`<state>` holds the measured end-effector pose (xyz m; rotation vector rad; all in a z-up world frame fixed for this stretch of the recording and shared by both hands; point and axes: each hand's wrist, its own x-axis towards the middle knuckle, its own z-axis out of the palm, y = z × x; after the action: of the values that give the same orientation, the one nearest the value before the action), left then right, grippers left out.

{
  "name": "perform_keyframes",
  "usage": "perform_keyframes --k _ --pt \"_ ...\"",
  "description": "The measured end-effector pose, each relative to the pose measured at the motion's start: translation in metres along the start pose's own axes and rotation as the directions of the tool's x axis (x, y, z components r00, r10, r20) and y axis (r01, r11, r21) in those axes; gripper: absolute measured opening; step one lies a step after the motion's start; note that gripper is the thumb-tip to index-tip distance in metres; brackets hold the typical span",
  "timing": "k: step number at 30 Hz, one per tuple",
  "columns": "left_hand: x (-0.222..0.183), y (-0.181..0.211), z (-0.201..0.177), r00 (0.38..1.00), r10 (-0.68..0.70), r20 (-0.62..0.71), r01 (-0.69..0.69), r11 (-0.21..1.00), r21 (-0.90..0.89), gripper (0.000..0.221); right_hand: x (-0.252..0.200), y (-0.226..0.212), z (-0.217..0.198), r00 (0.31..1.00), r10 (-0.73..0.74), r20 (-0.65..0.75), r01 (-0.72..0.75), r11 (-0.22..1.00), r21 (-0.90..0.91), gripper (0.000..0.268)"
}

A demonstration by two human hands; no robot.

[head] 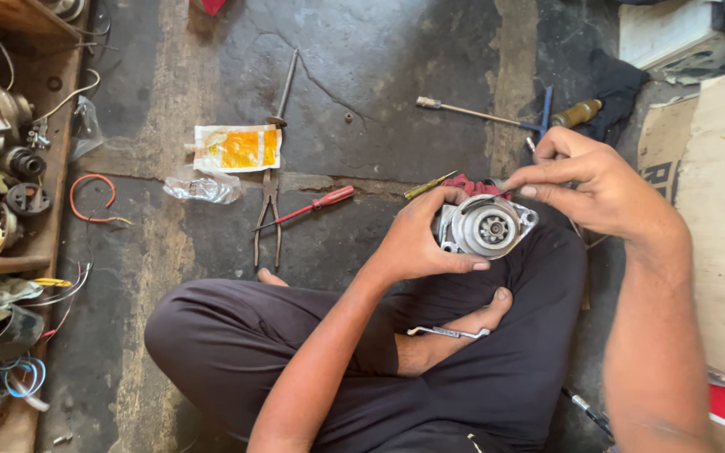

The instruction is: The person sits on the floor and uses a metal file to scrape and smooth the surface of a cylindrical motor component. They rotate the component to access different areas and continue filing until the end of the clip.

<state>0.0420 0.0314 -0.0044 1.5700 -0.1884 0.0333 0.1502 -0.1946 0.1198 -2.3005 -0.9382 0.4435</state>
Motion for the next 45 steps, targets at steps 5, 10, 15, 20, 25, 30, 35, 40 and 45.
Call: perform_keyframes --k 5,10,15,20,25,30,35,40,45 --pt "0.002 -0.001 0.0 0.999 0.034 -0.027 -0.033 0.998 0.053 0.081 -0.003 0.004 0.008 0.993 -0.017 -0.118 0.019 1.0 0.018 0.028" --pt "0.0 -0.004 0.002 1.0 0.014 -0.027 -0.013 0.998 0.055 0.085 -0.013 0.007 0.014 0.979 0.03 -0.202 0.013 0.978 0.208 0.025" --pt "0.002 -0.005 0.002 0.999 0.019 -0.035 -0.017 0.997 0.073 0.085 -0.005 0.002 0.017 0.984 -0.028 -0.174 0.051 0.99 0.129 0.026" --pt "0.0 -0.007 0.001 1.0 0.009 -0.024 -0.008 0.998 0.063 0.087 0.007 -0.005 0.024 0.999 -0.05 -0.014 0.051 0.987 0.15 0.031" --pt "0.002 -0.007 0.002 0.999 0.032 -0.044 -0.028 0.995 0.096 0.087 0.006 -0.008 0.019 0.993 -0.015 -0.114 0.025 0.996 0.084 0.026" --pt "0.001 -0.009 0.005 0.999 0.031 -0.034 -0.029 0.998 0.064 0.088 -0.002 -0.007 0.025 0.992 -0.041 -0.117 0.051 0.995 0.082 0.027" --pt "0.001 -0.007 0.001 0.996 0.081 -0.045 -0.078 0.994 0.076 0.089 0.002 -0.012 0.029 0.972 0.021 -0.233 0.0 0.996 0.088 0.028" --pt "0.001 -0.006 0.006 0.999 0.026 -0.038 -0.023 0.998 0.065 0.089 -0.008 -0.013 0.028 0.985 -0.04 -0.166 0.048 0.998 0.043 0.031" --pt "0.001 -0.004 0.0 0.996 0.076 -0.039 -0.073 0.995 0.068 0.087 -0.003 -0.015 0.034 0.972 0.024 -0.233 0.001 0.995 0.104 0.031"
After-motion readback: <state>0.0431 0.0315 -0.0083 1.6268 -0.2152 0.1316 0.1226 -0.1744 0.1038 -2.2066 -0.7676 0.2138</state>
